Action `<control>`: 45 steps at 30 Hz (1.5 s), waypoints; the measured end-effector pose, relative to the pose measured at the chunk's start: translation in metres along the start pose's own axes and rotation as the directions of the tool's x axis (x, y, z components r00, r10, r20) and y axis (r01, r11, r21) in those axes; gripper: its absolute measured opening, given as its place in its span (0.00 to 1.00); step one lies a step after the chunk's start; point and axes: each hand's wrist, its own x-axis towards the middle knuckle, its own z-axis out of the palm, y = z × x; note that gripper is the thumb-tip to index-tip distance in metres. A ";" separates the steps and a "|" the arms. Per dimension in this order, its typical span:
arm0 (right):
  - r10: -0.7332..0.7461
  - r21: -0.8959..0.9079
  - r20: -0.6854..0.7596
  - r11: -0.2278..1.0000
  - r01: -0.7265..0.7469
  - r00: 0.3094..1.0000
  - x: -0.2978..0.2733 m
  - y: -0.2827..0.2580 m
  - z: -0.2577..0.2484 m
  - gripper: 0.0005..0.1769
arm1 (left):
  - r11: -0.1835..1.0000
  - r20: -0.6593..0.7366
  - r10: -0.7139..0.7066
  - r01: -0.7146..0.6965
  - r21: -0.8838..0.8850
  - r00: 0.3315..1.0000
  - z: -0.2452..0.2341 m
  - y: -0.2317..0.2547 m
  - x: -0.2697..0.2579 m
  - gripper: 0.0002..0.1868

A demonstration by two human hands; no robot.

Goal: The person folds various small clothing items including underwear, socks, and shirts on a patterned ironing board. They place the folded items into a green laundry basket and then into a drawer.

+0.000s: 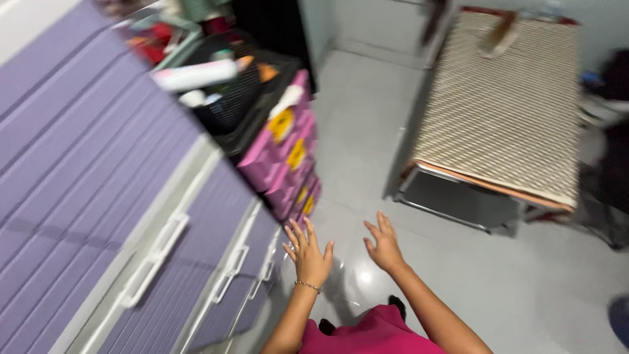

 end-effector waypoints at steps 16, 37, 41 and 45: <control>0.561 0.180 -0.423 0.822 -0.541 0.712 -0.201 0.278 -0.326 0.17 | 0.973 0.360 0.232 -0.208 -0.103 0.904 0.229 0.285 -0.019 0.54; 0.674 0.330 -0.456 0.734 -0.593 0.581 -0.195 0.485 -0.546 0.15 | 0.786 0.404 0.616 -0.495 -0.371 0.676 0.461 0.652 0.064 0.52; 0.686 0.335 -0.536 0.708 -0.621 0.493 -0.188 0.555 -0.588 0.15 | 0.732 0.457 0.681 -0.548 -0.404 0.573 0.514 0.747 0.105 0.53; 0.713 0.403 -0.598 0.662 -0.632 0.365 -0.196 0.629 -0.608 0.16 | 0.649 0.468 0.756 -0.620 -0.441 0.459 0.562 0.833 0.122 0.50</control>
